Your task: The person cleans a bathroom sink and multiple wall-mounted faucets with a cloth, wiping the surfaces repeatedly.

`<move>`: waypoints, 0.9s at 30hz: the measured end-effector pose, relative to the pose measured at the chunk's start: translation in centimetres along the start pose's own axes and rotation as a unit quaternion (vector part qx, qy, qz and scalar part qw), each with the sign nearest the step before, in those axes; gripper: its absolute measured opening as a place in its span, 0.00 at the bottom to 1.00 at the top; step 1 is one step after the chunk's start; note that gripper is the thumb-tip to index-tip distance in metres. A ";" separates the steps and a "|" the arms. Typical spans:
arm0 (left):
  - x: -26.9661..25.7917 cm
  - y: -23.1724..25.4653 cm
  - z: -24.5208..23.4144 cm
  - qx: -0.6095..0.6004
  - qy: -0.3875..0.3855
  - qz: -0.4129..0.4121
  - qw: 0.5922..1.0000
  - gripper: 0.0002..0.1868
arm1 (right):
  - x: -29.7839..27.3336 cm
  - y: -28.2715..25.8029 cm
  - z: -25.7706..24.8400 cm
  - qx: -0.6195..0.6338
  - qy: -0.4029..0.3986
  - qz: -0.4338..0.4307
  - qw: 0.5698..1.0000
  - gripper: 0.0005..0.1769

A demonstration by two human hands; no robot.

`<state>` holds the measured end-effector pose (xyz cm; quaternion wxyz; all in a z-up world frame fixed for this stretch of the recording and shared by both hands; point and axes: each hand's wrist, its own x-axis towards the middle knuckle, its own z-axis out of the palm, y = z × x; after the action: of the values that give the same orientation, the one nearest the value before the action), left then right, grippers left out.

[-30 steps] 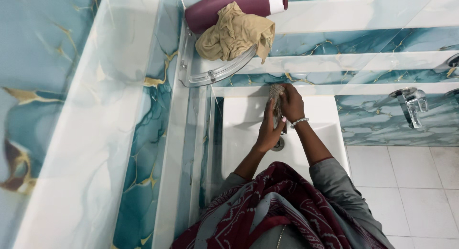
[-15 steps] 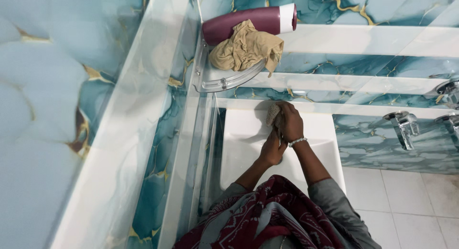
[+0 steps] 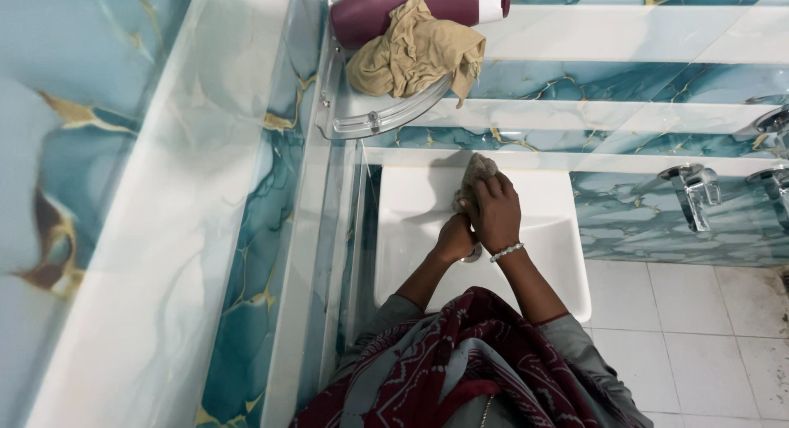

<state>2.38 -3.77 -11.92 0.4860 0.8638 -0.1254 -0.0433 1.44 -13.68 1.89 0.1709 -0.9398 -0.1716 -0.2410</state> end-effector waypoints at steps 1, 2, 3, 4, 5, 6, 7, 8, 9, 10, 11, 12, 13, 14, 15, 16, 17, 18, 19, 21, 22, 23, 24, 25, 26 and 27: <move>0.0 -0.1 0.1 0.020 -0.002 0.012 1.000 0.13 | 0.2 -0.2 0.4 -0.028 0.022 -0.049 0.998 0.24; 0.2 -0.1 0.1 0.040 0.000 0.025 0.999 0.13 | 0.7 -0.2 0.8 -0.056 0.045 -0.101 0.992 0.25; 0.1 0.0 0.1 0.026 0.006 0.025 0.999 0.14 | 1.1 -0.1 1.0 -0.063 0.032 -0.100 0.992 0.20; -0.2 0.2 0.0 0.012 0.013 0.024 1.000 0.14 | 1.4 -0.1 1.3 -0.069 0.020 -0.099 0.992 0.17; -0.3 0.5 -0.3 -0.001 0.020 0.022 1.000 0.15 | 1.8 -0.1 1.6 -0.076 0.009 -0.098 0.992 0.13; -0.2 1.0 -0.8 -0.013 0.019 0.004 1.000 0.20 | 2.6 0.3 1.8 -0.063 -0.015 -0.098 0.993 0.13; -0.2 1.6 -1.1 -0.026 0.018 -0.014 0.999 0.25 | 3.6 1.0 1.9 -0.050 -0.038 -0.099 0.993 0.12; -0.6 2.1 -1.5 -0.038 0.014 -0.033 0.999 0.30 | 4.2 1.4 2.1 -0.036 -0.063 -0.095 0.993 0.13; -1.1 2.7 -1.8 -0.043 0.010 -0.037 0.998 0.31 | 4.5 1.5 2.4 -0.036 -0.112 -0.066 0.991 0.14; -1.2 3.3 -2.2 -0.049 0.009 -0.038 0.998 0.32 | 5.3 1.8 2.6 -0.038 -0.157 -0.038 0.986 0.15; -1.3 3.9 -2.6 -0.054 0.008 -0.038 0.998 0.34 | 6.1 2.0 2.7 -0.041 -0.203 -0.010 0.978 0.16; -1.3 4.4 -2.9 -0.053 0.022 -0.023 0.998 0.35 | 6.8 2.2 2.9 -0.030 -0.209 -0.008 0.977 0.17; -1.3 4.8 -3.0 -0.052 0.036 -0.008 0.998 0.35 | 7.5 2.6 3.1 -0.019 -0.215 -0.006 0.976 0.18; -1.5 5.1 -3.2 -0.051 0.048 0.005 0.998 0.36 | 8.0 2.9 3.3 -0.007 -0.222 -0.003 0.975 0.20; -1.6 5.3 -3.2 -0.048 0.048 0.006 0.998 0.35 | 8.4 3.3 3.5 0.012 -0.243 0.012 0.970 0.20; -1.7 5.5 -3.3 -0.045 0.046 0.006 0.998 0.34 | 8.8 3.8 3.8 0.030 -0.262 0.026 0.964 0.22; -1.7 5.5 -3.3 -0.041 0.045 0.007 0.998 0.34 | 9.2 4.5 4.2 0.049 -0.282 0.041 0.957 0.23; -1.6 5.6 -3.3 -0.039 0.040 0.004 0.998 0.34 | 9.7 5.4 4.7 0.074 -0.313 0.047 0.946 0.23; -1.5 5.5 -3.2 -0.036 0.035 0.001 0.999 0.34 | 10.2 6.5 5.4 0.098 -0.343 0.053 0.933 0.22; -1.6 5.1 -2.8 -0.024 0.037 0.013 0.999 0.35 | 10.2 9.4 7.4 0.234 -0.370 0.078 0.896 0.21; -1.6 4.8 -2.5 -0.015 0.045 0.030 0.998 0.36 | 10.0 10.8 8.9 0.342 -0.361 0.096 0.862 0.20; -1.6 4.6 -2.3 -0.007 0.053 0.047 0.997 0.37 | 9.7 12.1 10.3 0.445 -0.348 0.112 0.818 0.19; -1.6 4.4 -2.1 -0.013 0.045 0.037 0.998 0.39 | 9.2 13.3 11.6 0.508 -0.319 0.194 0.776 0.20; -1.7 4.3 -1.8 -0.019 0.038 0.027 0.999 0.41 | 8.2 14.1 12.6 0.565 -0.286 0.273 0.724 0.22; -1.6 4.3 -1.7 -0.026 0.032 0.019 0.999 0.43 | 7.6 14.8 13.4 0.612 -0.250 0.347 0.665 0.24; -1.5 4.2 -1.5 -0.021 0.034 0.016 0.999 0.43 | 7.1 15.2 14.1 0.651 -0.237 0.380 0.613 0.24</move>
<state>0.45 -4.21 -7.63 0.5089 0.8522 -0.1216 -0.0091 19.02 -19.69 -9.78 0.7672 -0.5873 0.0545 0.2521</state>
